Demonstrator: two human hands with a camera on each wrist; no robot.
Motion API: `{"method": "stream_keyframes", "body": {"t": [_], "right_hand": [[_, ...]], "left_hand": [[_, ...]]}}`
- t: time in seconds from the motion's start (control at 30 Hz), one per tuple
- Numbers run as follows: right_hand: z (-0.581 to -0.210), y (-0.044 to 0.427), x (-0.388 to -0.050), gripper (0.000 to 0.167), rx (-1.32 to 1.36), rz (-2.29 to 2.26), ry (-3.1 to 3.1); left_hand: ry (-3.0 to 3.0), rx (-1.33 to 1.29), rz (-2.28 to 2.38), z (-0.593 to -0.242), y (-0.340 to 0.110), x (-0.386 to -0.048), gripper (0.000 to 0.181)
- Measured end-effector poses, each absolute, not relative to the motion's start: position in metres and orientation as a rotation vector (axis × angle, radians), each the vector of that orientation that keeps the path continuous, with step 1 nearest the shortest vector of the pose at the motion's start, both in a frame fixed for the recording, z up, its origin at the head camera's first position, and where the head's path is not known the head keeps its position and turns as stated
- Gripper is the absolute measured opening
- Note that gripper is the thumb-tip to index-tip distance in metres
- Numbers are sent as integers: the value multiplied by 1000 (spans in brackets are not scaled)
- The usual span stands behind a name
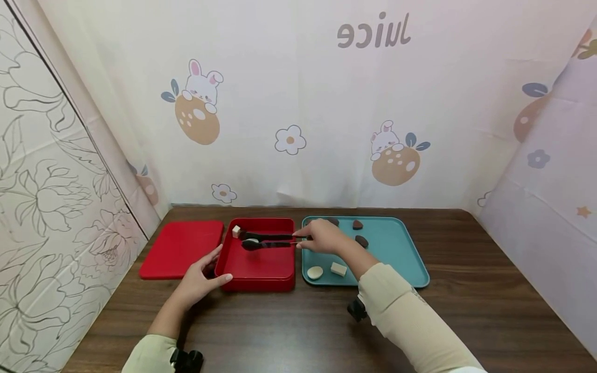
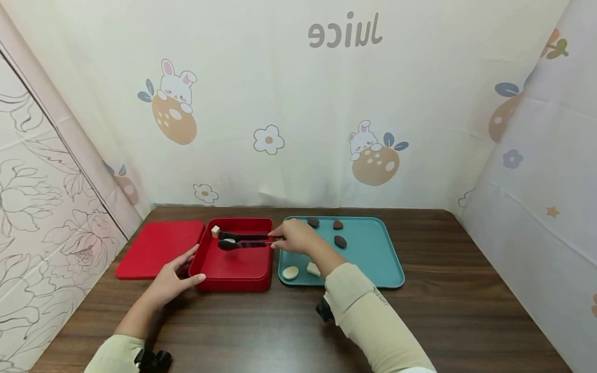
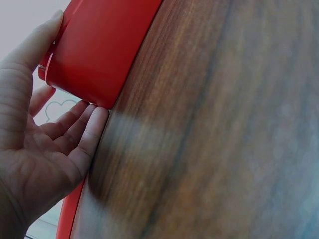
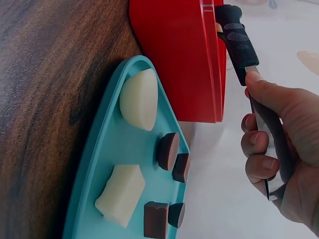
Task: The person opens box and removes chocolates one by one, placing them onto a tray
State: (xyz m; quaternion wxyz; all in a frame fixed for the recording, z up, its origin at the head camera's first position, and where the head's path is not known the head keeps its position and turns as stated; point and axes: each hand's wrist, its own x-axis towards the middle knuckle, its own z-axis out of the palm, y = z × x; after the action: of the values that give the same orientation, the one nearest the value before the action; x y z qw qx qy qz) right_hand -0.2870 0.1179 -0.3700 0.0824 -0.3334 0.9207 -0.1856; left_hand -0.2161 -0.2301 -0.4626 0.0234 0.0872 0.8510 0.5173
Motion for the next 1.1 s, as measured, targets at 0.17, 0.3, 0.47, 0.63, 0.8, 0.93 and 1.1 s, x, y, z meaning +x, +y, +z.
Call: {"method": "stream_keyframes", "body": {"t": [0.17,0.3,0.47,0.63,0.8,0.93,1.1], "right_hand": [[-369,127,-281,36,-1044,-612,2761],[-369,136,-277,37,-1028,-665,2771],[-371,148,-270,38,-1010,-749,2779],[-372,160,-264,38,-993,-806,2785],[-372,172,-255,36,-929,-876,2818],[-373,180,-249,37,-917,-907,2851],[-374,192,-241,37,-941,-946,2862]], "left_hand": [[2635,272,1603,-463,-231,-216,84],[2641,275,1595,-463,-231,-216,84],[2648,283,1589,-463,-230,-217,84],[2655,292,1586,-463,-230,-217,84],[2658,295,1585,-464,-230,-217,84],[2666,292,1581,-465,-230,-217,83],[2659,288,1586,-465,-231,-217,83]]}}
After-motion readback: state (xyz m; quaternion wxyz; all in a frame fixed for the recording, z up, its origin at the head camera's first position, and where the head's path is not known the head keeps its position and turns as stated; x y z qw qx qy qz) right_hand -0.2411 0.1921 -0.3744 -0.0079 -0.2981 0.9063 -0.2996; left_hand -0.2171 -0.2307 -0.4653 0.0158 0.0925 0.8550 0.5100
